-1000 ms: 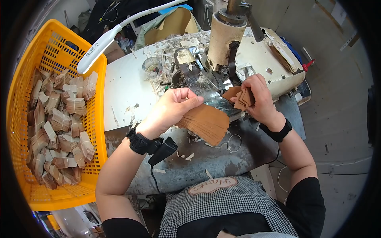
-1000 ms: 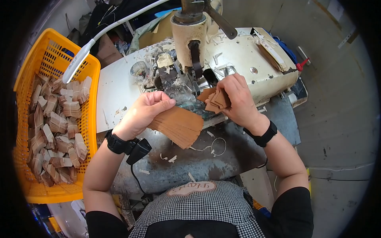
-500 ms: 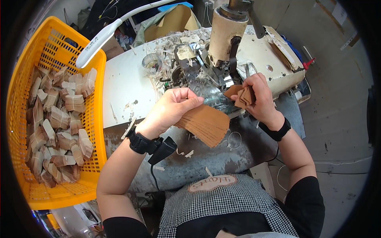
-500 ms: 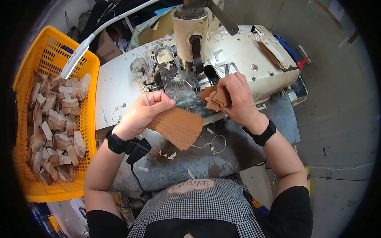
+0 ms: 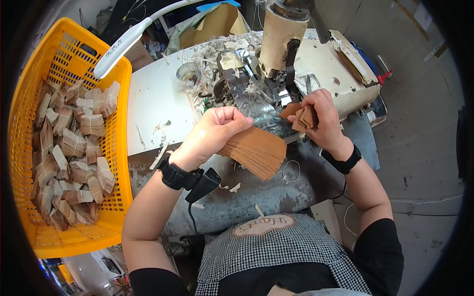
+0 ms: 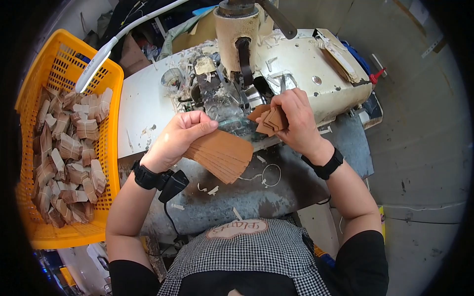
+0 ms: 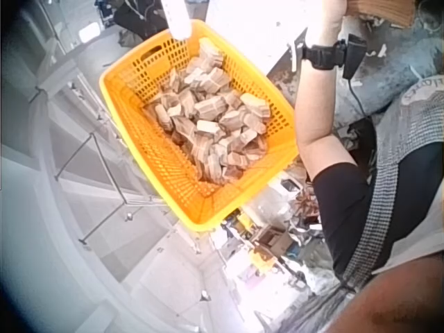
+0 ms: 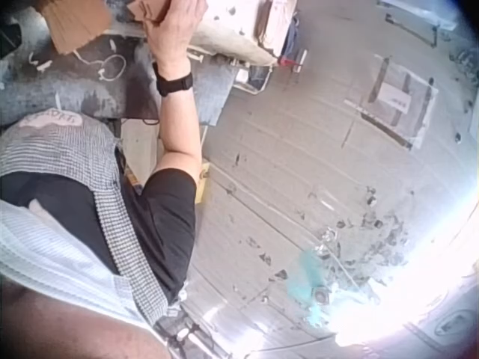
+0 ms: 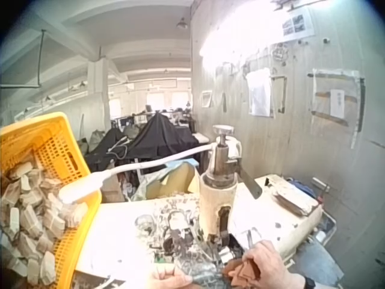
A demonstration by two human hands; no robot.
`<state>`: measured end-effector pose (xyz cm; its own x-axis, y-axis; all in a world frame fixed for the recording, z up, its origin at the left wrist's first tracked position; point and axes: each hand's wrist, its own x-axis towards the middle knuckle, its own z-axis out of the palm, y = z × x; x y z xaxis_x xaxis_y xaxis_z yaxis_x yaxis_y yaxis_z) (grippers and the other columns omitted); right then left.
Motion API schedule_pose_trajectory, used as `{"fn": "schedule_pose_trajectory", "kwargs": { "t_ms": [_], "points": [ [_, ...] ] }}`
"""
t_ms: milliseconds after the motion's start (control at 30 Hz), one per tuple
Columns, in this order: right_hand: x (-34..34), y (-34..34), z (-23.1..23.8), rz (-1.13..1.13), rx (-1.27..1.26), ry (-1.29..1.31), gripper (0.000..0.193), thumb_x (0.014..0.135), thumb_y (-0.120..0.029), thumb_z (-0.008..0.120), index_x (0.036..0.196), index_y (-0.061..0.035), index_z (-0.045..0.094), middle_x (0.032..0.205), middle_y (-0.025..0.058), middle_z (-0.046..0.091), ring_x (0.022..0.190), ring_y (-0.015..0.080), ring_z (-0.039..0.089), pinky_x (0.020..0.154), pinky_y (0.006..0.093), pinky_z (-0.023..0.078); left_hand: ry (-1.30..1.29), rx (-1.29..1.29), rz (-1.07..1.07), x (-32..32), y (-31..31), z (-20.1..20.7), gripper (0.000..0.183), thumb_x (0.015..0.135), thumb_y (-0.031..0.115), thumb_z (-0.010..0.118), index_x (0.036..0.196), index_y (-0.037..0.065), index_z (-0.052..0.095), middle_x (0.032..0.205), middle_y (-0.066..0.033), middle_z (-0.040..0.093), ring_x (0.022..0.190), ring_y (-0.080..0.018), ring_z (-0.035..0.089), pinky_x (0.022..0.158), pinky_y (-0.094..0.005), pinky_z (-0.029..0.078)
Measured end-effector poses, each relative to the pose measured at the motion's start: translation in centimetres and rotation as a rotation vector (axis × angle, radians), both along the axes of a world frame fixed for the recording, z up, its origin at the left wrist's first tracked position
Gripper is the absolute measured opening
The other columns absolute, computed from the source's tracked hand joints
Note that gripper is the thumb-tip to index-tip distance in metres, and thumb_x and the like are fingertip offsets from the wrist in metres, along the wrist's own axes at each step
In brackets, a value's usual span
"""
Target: The recorder uses an industrial skiving machine to thin the edges of leather shoe components.
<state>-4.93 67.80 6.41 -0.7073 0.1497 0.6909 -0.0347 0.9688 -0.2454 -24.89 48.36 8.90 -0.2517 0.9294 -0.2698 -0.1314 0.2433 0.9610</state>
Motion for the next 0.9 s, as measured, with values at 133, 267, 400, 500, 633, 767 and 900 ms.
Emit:
{"fn": "schedule_pose_trajectory", "kwargs": {
  "t_ms": [133, 267, 400, 500, 633, 767, 900],
  "points": [
    [-0.02, -0.13, 0.0, -0.004, -0.009, -0.007, 0.044, 0.067, -0.009, 0.085, 0.094, -0.006, 0.051, 0.084, 0.0089, 0.052, 0.079, 0.0294, 0.05, 0.069, 0.0371, 0.043, -0.013, 0.005, -0.003, 0.0, -0.02, -0.11, 0.015, 0.094, 0.02, 0.066, 0.084, 0.009, 0.062, 0.079, 0.0059, 0.064, 0.07, -0.0009, 0.056, 0.067, -0.0188, 0.045],
    [-0.15, -0.34, 0.16, -0.002, -0.013, 0.004, 0.044, 0.067, -0.01, 0.085, 0.094, -0.0062, 0.051, 0.084, 0.0087, 0.052, 0.078, 0.0291, 0.049, 0.068, 0.0369, 0.042, -0.025, 0.011, -0.004, -0.02, 0.02, -0.1, 0.015, 0.094, 0.02, 0.066, 0.083, 0.01, 0.062, 0.079, 0.0057, 0.064, 0.07, -0.001, 0.056, 0.066, -0.0189, 0.046],
    [-0.17, -0.35, 0.24, -0.003, -0.001, 0.007, 0.044, 0.067, -0.009, 0.085, 0.095, -0.0063, 0.051, 0.083, 0.0085, 0.052, 0.079, 0.029, 0.049, 0.068, 0.0367, 0.043, -0.027, 0.009, -0.001, -0.02, 0.01, -0.11, 0.015, 0.094, 0.02, 0.066, 0.084, 0.009, 0.063, 0.079, 0.0053, 0.065, 0.07, -0.0012, 0.057, 0.066, -0.0188, 0.046],
    [-0.18, -0.23, 0.1, -0.004, 0.009, 0.011, 0.045, 0.067, -0.009, 0.085, 0.096, -0.0063, 0.051, 0.084, 0.0085, 0.052, 0.079, 0.029, 0.049, 0.069, 0.0366, 0.043, -0.022, 0.004, 0.002, 0.0, 0.01, -0.11, 0.015, 0.094, 0.02, 0.066, 0.084, 0.009, 0.063, 0.079, 0.0051, 0.065, 0.07, -0.0012, 0.057, 0.066, -0.0188, 0.046],
    [-0.21, -0.12, -0.3, -0.007, -0.015, 0.02, 0.043, 0.069, -0.017, 0.084, 0.095, -0.0065, 0.052, 0.085, 0.0083, 0.052, 0.079, 0.0304, 0.048, 0.073, 0.0377, 0.039, -0.031, 0.005, 0.001, 0.05, 0.0, -0.01, 0.015, 0.094, 0.02, 0.066, 0.084, 0.009, 0.063, 0.079, 0.0051, 0.065, 0.07, -0.0013, 0.057, 0.066, -0.0187, 0.046],
    [-0.18, -0.14, -0.34, -0.006, -0.02, 0.018, 0.043, 0.069, -0.017, 0.084, 0.095, -0.0066, 0.052, 0.086, 0.0083, 0.052, 0.08, 0.0304, 0.048, 0.074, 0.0376, 0.039, -0.011, 0.011, 0.002, 0.04, -0.01, -0.2, 0.015, 0.094, 0.02, 0.066, 0.084, 0.009, 0.063, 0.079, 0.0051, 0.065, 0.07, -0.0013, 0.057, 0.066, -0.0187, 0.046],
    [-0.12, -0.16, -0.29, -0.007, -0.019, 0.011, 0.044, 0.068, -0.016, 0.084, 0.096, -0.0066, 0.052, 0.086, 0.0084, 0.052, 0.081, 0.0306, 0.048, 0.075, 0.0376, 0.04, -0.024, 0.015, -0.002, 0.02, -0.01, -0.23, 0.015, 0.094, 0.02, 0.066, 0.084, 0.009, 0.063, 0.079, 0.005, 0.065, 0.07, -0.0013, 0.057, 0.066, -0.0188, 0.046]
  ]
}}
